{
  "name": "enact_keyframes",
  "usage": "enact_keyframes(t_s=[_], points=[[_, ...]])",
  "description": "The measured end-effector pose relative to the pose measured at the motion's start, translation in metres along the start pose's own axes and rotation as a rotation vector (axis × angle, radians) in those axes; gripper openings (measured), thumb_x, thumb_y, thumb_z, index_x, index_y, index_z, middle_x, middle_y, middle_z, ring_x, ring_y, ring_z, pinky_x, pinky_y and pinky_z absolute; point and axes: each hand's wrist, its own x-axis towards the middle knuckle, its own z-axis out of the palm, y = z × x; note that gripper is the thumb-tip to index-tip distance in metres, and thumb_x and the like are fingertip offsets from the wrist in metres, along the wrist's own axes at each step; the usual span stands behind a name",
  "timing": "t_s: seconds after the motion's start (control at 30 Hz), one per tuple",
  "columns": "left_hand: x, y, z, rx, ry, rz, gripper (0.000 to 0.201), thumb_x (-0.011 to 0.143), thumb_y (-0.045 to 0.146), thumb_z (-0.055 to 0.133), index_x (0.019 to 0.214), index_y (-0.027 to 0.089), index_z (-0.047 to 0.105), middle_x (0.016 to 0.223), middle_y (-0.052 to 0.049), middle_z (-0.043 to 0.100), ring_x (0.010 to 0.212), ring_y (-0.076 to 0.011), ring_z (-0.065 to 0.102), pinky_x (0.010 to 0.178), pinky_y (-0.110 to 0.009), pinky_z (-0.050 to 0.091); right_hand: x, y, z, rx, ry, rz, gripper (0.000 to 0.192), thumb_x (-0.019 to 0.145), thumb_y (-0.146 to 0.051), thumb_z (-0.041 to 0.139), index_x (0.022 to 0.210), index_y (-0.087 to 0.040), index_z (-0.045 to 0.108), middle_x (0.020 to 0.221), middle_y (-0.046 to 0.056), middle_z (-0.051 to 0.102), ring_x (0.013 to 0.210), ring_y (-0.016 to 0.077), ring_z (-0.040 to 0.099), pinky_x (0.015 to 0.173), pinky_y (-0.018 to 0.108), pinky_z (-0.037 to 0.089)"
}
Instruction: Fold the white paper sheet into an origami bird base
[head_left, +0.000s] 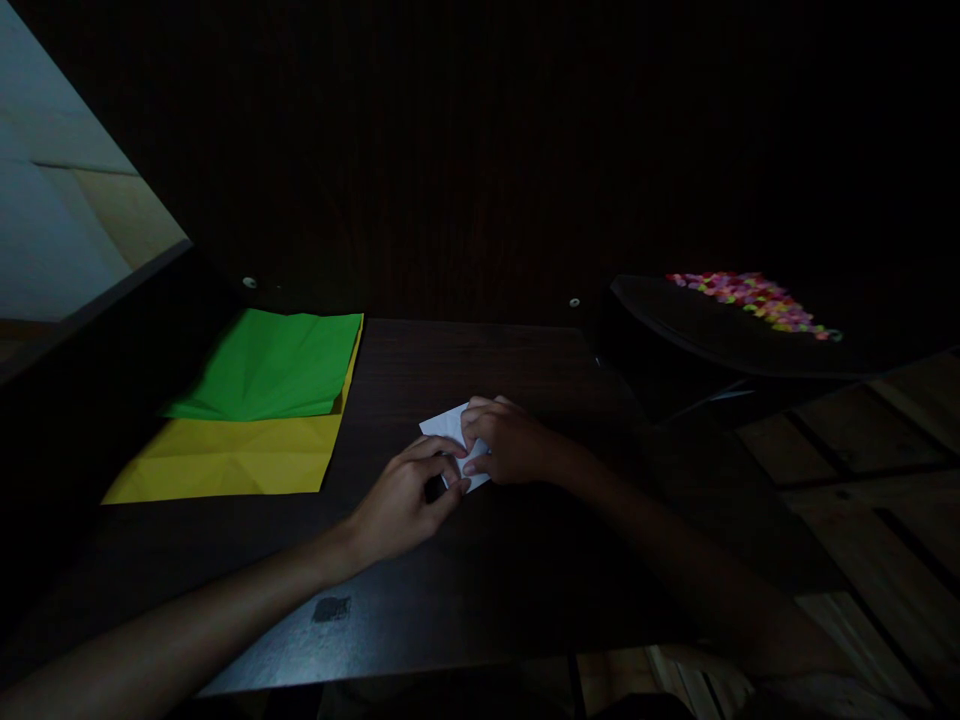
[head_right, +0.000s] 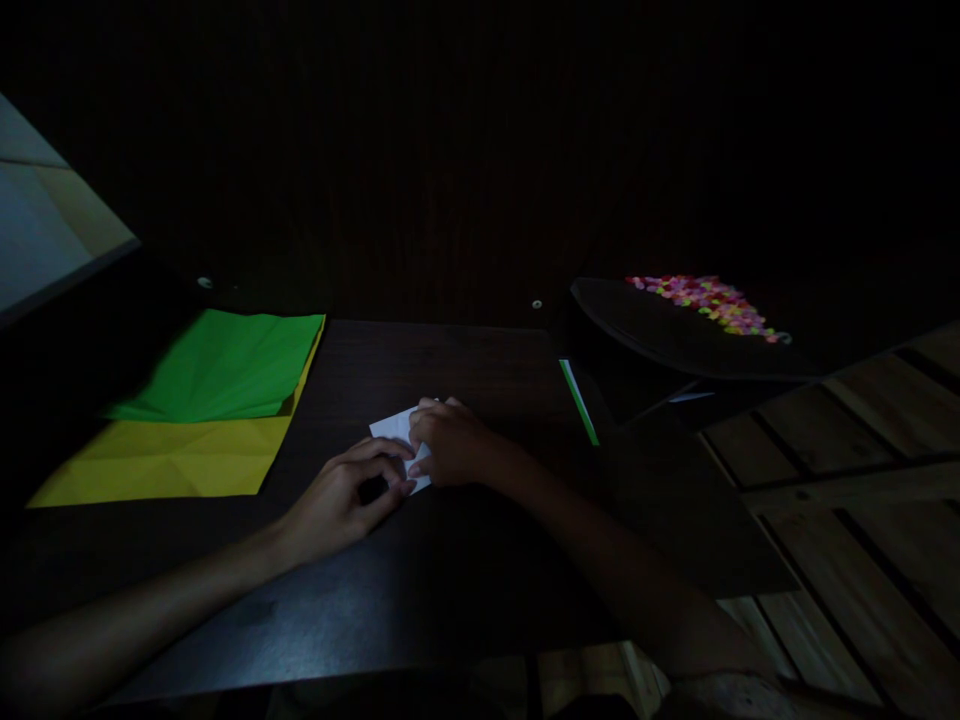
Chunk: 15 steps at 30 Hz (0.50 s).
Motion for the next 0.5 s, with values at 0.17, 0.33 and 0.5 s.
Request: enact_keyframes(t_s=[0.17,0.33,0.5], points=[[0.006,-0.007,-0.01,-0.021,-0.092,0.072,0.01,0.09,0.019,0.06,0.095,0.019,0.069,0.095,-0.005,0.069,0.092,-0.018,0.064,0.086,-0.031,0.05,0.001,0.002,0.003,-0.006,0.001,0.0,0.017,0.071,-0.024,0.079,0.077,-0.017,0.064,0.093,0.005,0.066,0.102,0.0243,0.056,0.085,0.035,0.038],[0.007,-0.014,-0.014,-0.002,-0.14,0.153,0.011,0.089,0.019,0.063,0.093,0.02,0.073,0.103,-0.006,0.068,0.098,-0.0181,0.063,0.089,-0.032,0.049,0.005,0.003,0.002,0.008,-0.042,0.025,0.017,0.071,-0.023,0.078,0.081,-0.018,0.066,0.097,0.006,0.065,0.105,0.0244,0.055,0.088,0.036,0.039],[0.007,-0.016,-0.015,0.027,-0.179,0.186,0.014,0.088,0.021,0.066,0.098,0.023,0.075,0.107,-0.006,0.066,0.102,-0.019,0.062,0.09,-0.032,0.049,0.012,0.002,-0.004,0.04,-0.102,0.064,0.021,0.068,-0.023,0.08,0.084,-0.016,0.068,0.097,0.007,0.063,0.096,0.023,0.058,0.083,0.033,0.043]])
